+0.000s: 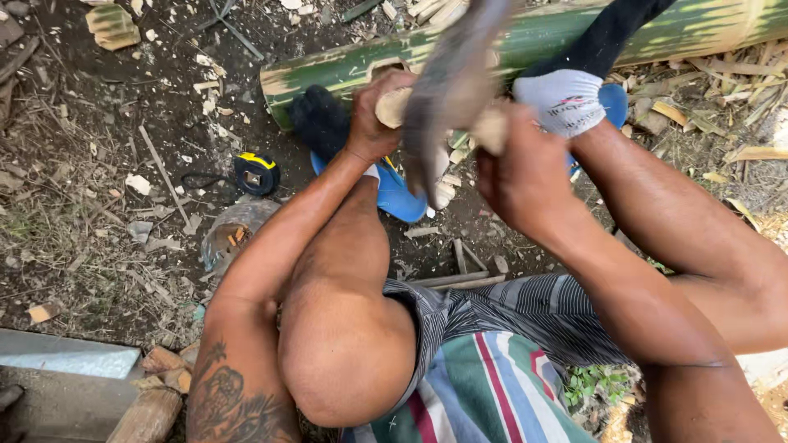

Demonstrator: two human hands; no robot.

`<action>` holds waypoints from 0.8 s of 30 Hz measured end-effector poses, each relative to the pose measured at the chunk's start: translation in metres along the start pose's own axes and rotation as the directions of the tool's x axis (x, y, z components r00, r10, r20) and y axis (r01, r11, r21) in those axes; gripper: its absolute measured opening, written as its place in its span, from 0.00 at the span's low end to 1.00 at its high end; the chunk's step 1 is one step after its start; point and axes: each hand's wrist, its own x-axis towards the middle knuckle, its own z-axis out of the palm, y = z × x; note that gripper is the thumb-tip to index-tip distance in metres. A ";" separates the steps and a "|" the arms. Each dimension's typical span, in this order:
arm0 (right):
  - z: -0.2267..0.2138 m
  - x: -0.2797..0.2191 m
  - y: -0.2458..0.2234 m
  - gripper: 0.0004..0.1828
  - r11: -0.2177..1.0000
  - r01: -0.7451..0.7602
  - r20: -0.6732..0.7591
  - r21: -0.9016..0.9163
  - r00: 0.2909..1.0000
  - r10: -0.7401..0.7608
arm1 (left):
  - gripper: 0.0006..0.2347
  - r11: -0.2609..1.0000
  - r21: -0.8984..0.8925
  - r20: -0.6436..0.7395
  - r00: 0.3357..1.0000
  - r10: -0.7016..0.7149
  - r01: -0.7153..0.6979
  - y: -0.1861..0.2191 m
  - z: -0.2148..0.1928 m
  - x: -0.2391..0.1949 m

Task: The person uses a hammer and a chisel to carve a circular hole into a large bamboo stalk. They repeatedly strike the chisel to remove material, then use a pencil to mark the bamboo surface before continuing the carving process.

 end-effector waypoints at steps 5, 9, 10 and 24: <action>0.042 0.016 0.030 0.11 0.975 -0.055 0.299 -0.216 0.947 0.120 | 0.22 0.954 -0.062 -0.314 0.902 -0.297 0.293 -0.037 0.003 0.015; -0.003 -0.003 0.021 0.17 0.998 0.007 0.024 -0.066 1.000 -0.006 | 0.08 0.825 -0.377 -0.317 0.779 -0.541 0.420 -0.039 -0.008 0.028; -0.013 -0.008 0.015 0.19 0.999 -0.028 0.003 -0.023 1.000 0.028 | 0.10 0.922 -0.267 -0.223 0.913 -0.343 0.281 -0.033 -0.011 0.027; 0.086 -0.022 0.065 0.21 0.981 -0.179 0.124 0.077 0.978 0.169 | 0.21 0.857 -0.366 -0.512 0.690 -0.511 0.363 -0.067 -0.004 0.018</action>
